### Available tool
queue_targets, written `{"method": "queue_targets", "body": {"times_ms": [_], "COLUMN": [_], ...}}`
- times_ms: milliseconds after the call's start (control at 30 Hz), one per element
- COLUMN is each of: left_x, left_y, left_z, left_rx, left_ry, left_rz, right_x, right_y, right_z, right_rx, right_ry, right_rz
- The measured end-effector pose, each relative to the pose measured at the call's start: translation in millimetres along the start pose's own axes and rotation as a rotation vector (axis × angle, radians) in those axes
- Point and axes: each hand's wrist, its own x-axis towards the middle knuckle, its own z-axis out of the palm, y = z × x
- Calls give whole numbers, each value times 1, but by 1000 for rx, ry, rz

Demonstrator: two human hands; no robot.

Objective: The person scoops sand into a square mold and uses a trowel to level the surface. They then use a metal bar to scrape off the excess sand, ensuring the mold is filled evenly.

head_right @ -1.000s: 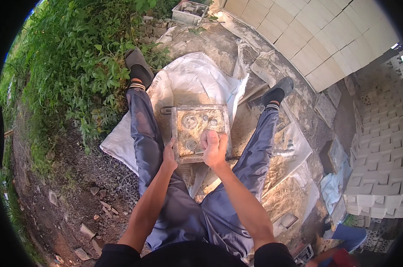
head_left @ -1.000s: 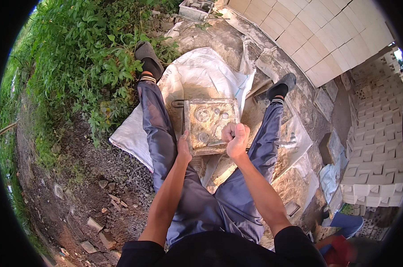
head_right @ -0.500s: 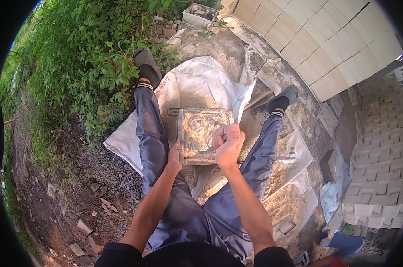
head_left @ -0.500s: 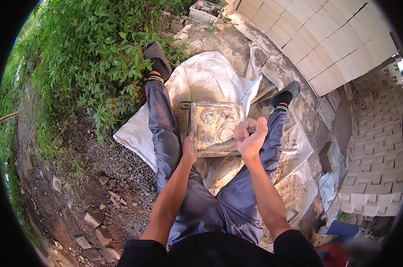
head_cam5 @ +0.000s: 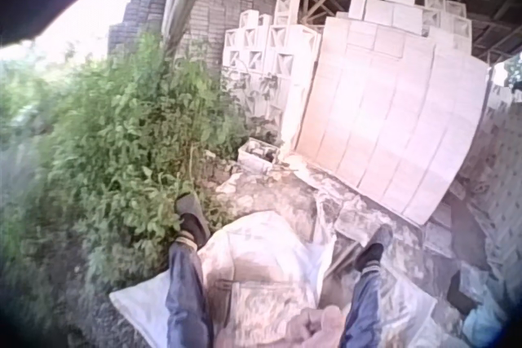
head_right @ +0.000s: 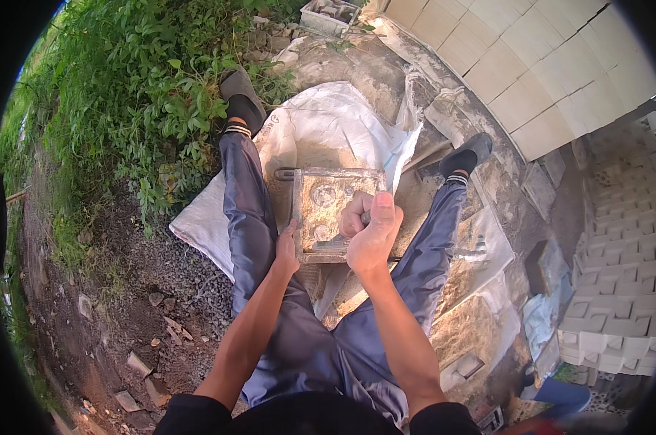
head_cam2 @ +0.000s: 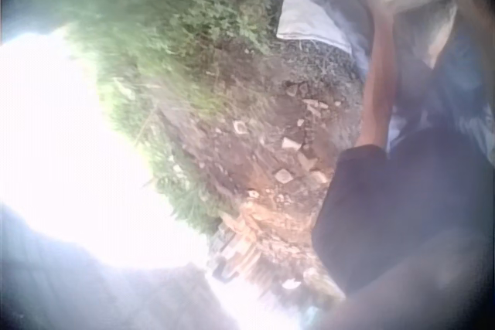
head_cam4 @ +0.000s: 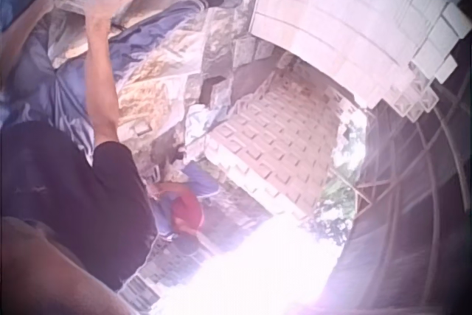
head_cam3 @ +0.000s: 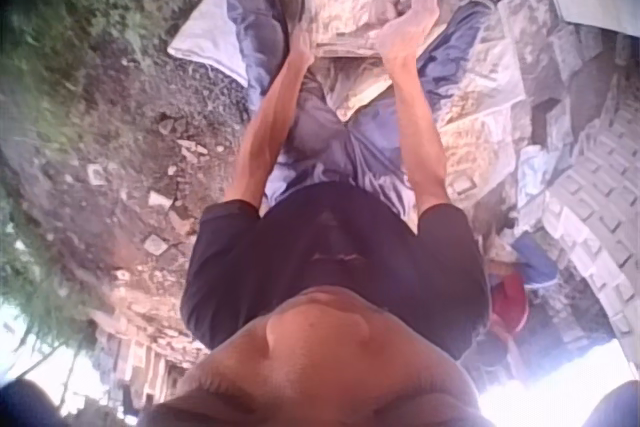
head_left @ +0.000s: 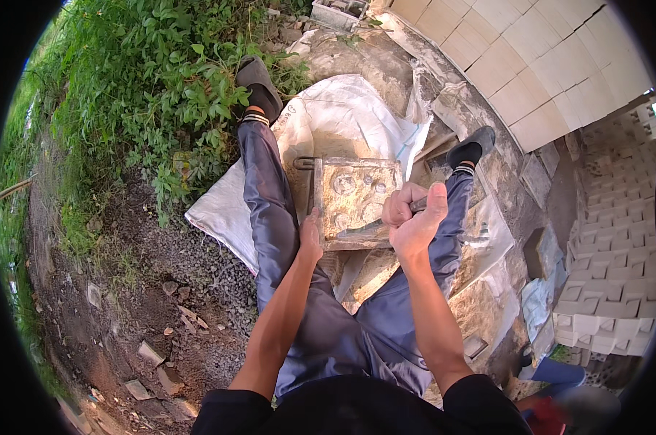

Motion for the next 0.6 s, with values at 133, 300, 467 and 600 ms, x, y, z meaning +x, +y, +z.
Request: {"method": "queue_targets", "body": {"times_ms": [133, 300, 467, 600], "left_x": [22, 6, -10, 18], "left_y": [-11, -6, 5, -6], "left_z": [-4, 5, 10, -2], "left_rx": [-166, -71, -28, -91], "left_ry": [-139, -87, 22, -96], "left_rz": [-16, 30, 17, 1], "right_x": [-20, -13, -5, -18], "right_y": [52, 46, 5, 71], "right_z": [-3, 1, 6, 1], "right_rx": [-159, -194, -36, -218], "right_ry": [-60, -47, -45, -141], "right_rz": [-110, -75, -46, -200]}}
